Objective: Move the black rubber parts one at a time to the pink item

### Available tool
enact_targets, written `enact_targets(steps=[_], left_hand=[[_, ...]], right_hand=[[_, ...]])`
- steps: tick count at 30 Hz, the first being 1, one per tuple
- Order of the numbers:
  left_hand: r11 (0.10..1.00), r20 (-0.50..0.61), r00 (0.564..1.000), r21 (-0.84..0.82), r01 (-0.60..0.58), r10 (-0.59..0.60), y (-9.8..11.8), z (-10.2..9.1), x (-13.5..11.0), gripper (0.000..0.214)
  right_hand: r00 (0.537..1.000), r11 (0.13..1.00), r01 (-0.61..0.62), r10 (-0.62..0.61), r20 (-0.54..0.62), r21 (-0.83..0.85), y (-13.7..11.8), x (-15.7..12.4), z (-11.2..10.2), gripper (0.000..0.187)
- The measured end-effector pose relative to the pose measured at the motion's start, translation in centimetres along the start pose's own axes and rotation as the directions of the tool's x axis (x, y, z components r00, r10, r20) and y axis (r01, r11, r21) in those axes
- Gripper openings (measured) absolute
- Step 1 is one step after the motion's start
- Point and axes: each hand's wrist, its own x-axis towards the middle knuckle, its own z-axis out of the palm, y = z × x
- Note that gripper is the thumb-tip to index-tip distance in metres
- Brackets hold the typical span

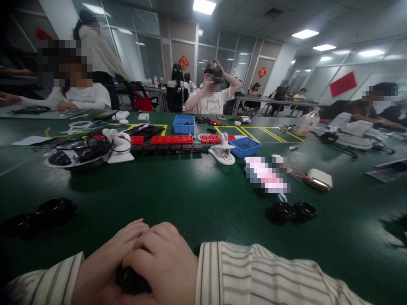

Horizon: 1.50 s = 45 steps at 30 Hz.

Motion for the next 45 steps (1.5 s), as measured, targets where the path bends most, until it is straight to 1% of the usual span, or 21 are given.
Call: enact_targets(steps=[2,4,6,8,10,13,15,16,18,20,22,25,28,30,33,35,38,40,41,43,45], left_hand=[[1.0,0.019,1.0,-0.017,-0.011,0.011,-0.1,-0.3,0.2,0.038],[1.0,0.037,0.999,-0.018,-0.009,0.01,-0.2,-0.4,0.2,0.033],[1.0,0.046,0.999,-0.019,0.0,0.001,-0.3,-0.5,0.2,0.03],[1.0,0.033,0.999,-0.029,-0.001,0.002,-0.4,-0.5,0.0,0.035],[0.999,0.012,1.0,-0.037,-0.012,0.013,-0.6,-0.5,-0.2,0.045],[0.999,0.013,1.0,-0.041,-0.019,0.019,-0.7,-0.2,-0.4,0.064],[1.0,0.013,1.0,-0.029,0.0,0.0,-0.7,-0.1,-0.4,0.07],[1.0,0.01,1.0,-0.023,0.014,-0.014,-0.6,-0.1,-0.3,0.067],[0.998,0.003,0.999,-0.015,0.053,-0.053,-0.6,-0.1,-0.1,0.051],[0.994,-0.019,0.994,-0.002,0.11,-0.11,-0.8,-0.3,0.3,0.037],[0.986,-0.061,0.985,0.02,0.165,-0.163,-1.2,-0.4,1.0,0.03],[0.982,-0.134,0.976,0.057,0.18,-0.172,-2.5,-0.5,2.6,0.029],[0.973,-0.184,0.966,0.111,0.204,-0.181,-4.1,-0.6,5.0,0.027],[0.973,-0.175,0.968,0.113,0.201,-0.18,-5.0,-0.6,6.6,0.03],[0.978,-0.144,0.977,0.113,0.177,-0.16,-6.2,-0.8,8.6,0.026],[0.979,-0.12,0.978,0.097,0.181,-0.169,-6.7,-0.9,9.3,0.024],[0.974,-0.114,0.972,0.073,0.213,-0.204,-6.9,-0.9,9.7,0.027],[0.967,-0.15,0.962,0.083,0.242,-0.228,-6.7,-0.8,9.7,0.04],[0.959,-0.18,0.952,0.097,0.267,-0.247,-6.6,-0.7,9.7,0.049],[0.93,-0.243,0.922,0.138,0.34,-0.301,-6.1,-0.5,9.7,0.062],[0.898,-0.279,0.895,0.176,0.403,-0.348,-5.6,-0.3,9.7,0.065]], right_hand=[[0.997,0.999,0.043,-0.043,0.068,0.006,0.3,-0.1,0.0,0.024],[0.984,0.993,0.114,-0.118,0.132,0.034,0.6,-0.2,-0.1,0.015],[0.966,0.978,0.195,-0.205,0.16,0.072,1.0,-0.3,-0.2,0.011],[0.948,0.962,0.254,-0.268,0.173,0.102,1.2,-0.3,-0.5,0.014],[0.942,0.962,0.252,-0.269,0.2,0.107,1.1,-0.2,-0.8,0.014],[0.967,0.983,0.164,-0.177,0.186,0.085,0.6,0.1,-1.1,0.023],[0.99,0.995,0.073,-0.08,0.117,0.063,0.3,0.3,-1.1,0.036],[0.996,0.998,0.03,-0.034,0.081,0.046,0.3,0.4,-1.0,0.041],[0.999,0.999,-0.03,0.03,0.028,0.009,0.6,0.6,-0.8,0.043],[0.998,0.997,-0.064,0.065,0.013,-0.03,1.2,0.8,-0.5,0.04],[0.993,0.991,-0.111,0.113,0.022,-0.073,2.0,1.2,-0.4,0.035],[0.983,0.973,-0.183,0.184,-0.006,-0.139,3.4,2.1,-0.5,0.03],[0.972,0.956,-0.232,0.223,-0.069,-0.181,5.0,3.2,-0.5,0.022],[0.961,0.943,-0.27,0.251,-0.117,-0.195,6.0,3.8,-0.4,0.018],[0.944,0.93,-0.312,0.281,-0.171,-0.195,7.1,4.4,-0.1,0.017],[0.94,0.927,-0.323,0.291,-0.179,-0.19,7.5,4.7,0.0,0.018],[0.933,0.925,-0.334,0.297,-0.203,-0.18,7.8,4.7,0.1,0.021],[0.913,0.917,-0.359,0.305,-0.271,-0.174,7.9,4.7,0.1,0.023],[0.891,0.905,-0.388,0.321,-0.32,-0.174,7.9,4.8,0.2,0.024],[0.828,0.858,-0.482,0.381,-0.411,-0.176,8.1,4.9,0.3,0.029],[0.757,0.791,-0.586,0.457,-0.466,-0.176,8.4,5.0,0.4,0.031]])
